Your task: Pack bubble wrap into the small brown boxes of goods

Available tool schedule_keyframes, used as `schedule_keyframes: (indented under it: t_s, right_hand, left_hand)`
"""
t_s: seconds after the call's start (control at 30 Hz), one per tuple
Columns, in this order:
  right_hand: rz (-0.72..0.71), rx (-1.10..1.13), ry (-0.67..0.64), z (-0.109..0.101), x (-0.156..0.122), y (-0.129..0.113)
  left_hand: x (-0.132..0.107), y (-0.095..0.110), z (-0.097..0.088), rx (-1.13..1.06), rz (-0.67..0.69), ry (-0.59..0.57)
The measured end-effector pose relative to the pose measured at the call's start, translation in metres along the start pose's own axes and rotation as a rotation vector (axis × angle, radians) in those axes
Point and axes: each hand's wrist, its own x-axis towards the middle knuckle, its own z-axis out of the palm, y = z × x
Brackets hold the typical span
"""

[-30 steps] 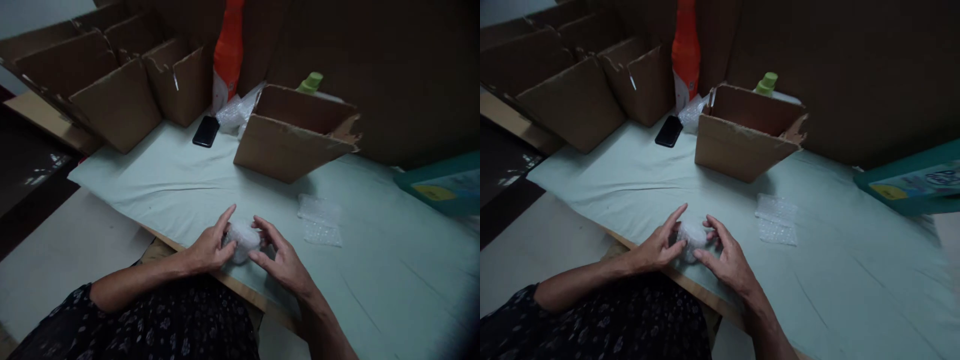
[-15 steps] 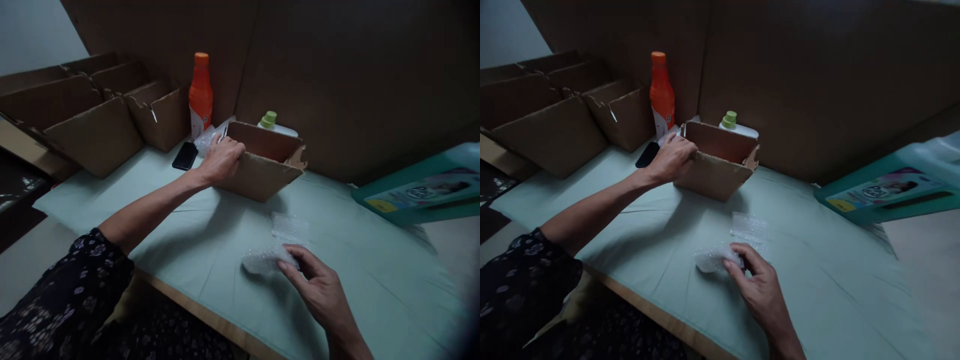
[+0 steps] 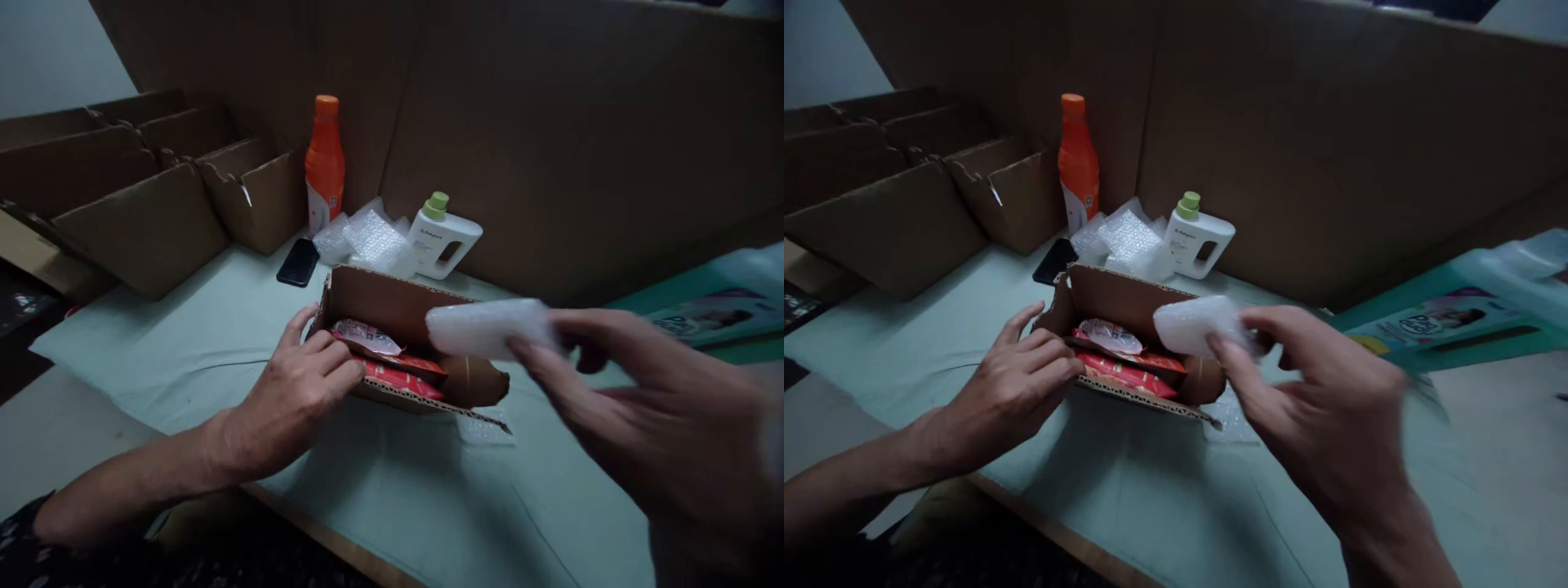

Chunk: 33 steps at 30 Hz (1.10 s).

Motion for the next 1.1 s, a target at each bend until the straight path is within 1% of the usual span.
schedule_keyframes:
  t_s: [0.03,0.1,0.17,0.23,0.4,0.47,0.5,0.53,0.57,0.6,0.63,0.67,0.7,0.73,0.77,0.8,0.83,0.87,0.9,0.97,1.03,1.1]
  right_hand:
    - [-0.085,-0.076,-0.067,0.007,0.011,-0.014]
    - [-0.201,-0.253,-0.281,0.023,0.03,-0.035]
    - [-0.214,-0.403,-0.509,0.038,0.043,-0.046]
    - [-0.199,-0.459,-0.675,0.049,0.051,-0.05]
    - [-0.205,-0.466,-0.951,0.071,0.059,-0.051]
    - [-0.228,-0.475,-1.013,0.078,0.058,-0.047]
    - [-0.259,-0.466,-1.013,0.079,0.057,-0.043]
    - [-0.296,-0.44,-0.984,0.077,0.055,-0.039]
    - [-0.33,-0.396,-0.927,0.072,0.052,-0.033]
    - [-0.352,-0.341,-0.829,0.063,0.046,-0.026]
    - [-0.348,-0.285,-0.691,0.051,0.038,-0.019]
    - [-0.303,-0.237,-0.53,0.037,0.027,-0.012]
    - [-0.215,-0.2,-0.365,0.022,0.013,-0.005]
    - [-0.086,-0.17,-0.225,0.009,-0.004,0.001]
    - [0.074,-0.141,-0.126,-0.002,-0.023,0.006]
    - [0.234,-0.099,-0.078,-0.007,-0.043,0.009]
    - [0.368,-0.033,-0.091,-0.007,-0.062,0.011]
    - [0.457,0.053,-0.132,-0.001,-0.078,0.011]
    - [0.501,0.154,-0.194,0.011,-0.092,0.01]
    - [0.516,0.338,-0.314,0.045,-0.108,0.006]
    - [0.529,0.467,-0.389,0.081,-0.11,0.001]
    - [0.567,0.537,-0.392,0.107,-0.106,-0.004]
  left_hand:
    - [-0.002,0.002,0.0,0.002,-0.004,0.008]
    - [-0.003,0.004,0.0,0.005,-0.002,0.025]
    - [-0.003,0.003,0.002,0.0,0.001,0.045]
    - [-0.003,0.001,0.004,-0.009,0.001,0.065]
    - [-0.002,-0.001,0.009,-0.015,0.007,0.103]
    - [-0.001,0.0,0.01,-0.017,0.011,0.099]
    - [-0.001,0.0,0.01,-0.03,0.006,0.096]
    - [-0.002,0.0,0.009,-0.05,-0.005,0.102]
    - [-0.003,0.0,0.009,-0.072,-0.024,0.12]
    - [-0.005,-0.001,0.008,-0.092,-0.049,0.161]
    - [-0.009,-0.003,0.008,-0.109,-0.077,0.22]
    - [-0.014,-0.005,0.009,-0.124,-0.11,0.29]
    - [-0.021,-0.009,0.01,-0.142,-0.147,0.352]
    - [-0.029,-0.014,0.014,-0.174,-0.195,0.388]
    - [-0.038,-0.019,0.019,-0.227,-0.259,0.393]
    - [-0.048,-0.023,0.026,-0.301,-0.339,0.361]
    - [-0.058,-0.028,0.035,-0.389,-0.429,0.297]
    - [-0.066,-0.031,0.046,-0.483,-0.518,0.215]
    - [-0.073,-0.033,0.057,-0.572,-0.594,0.132]
    - [-0.078,-0.034,0.078,-0.716,-0.695,0.015]
    - [-0.072,-0.032,0.093,-0.823,-0.748,-0.008]
    - [-0.06,-0.029,0.101,-0.911,-0.78,0.037]
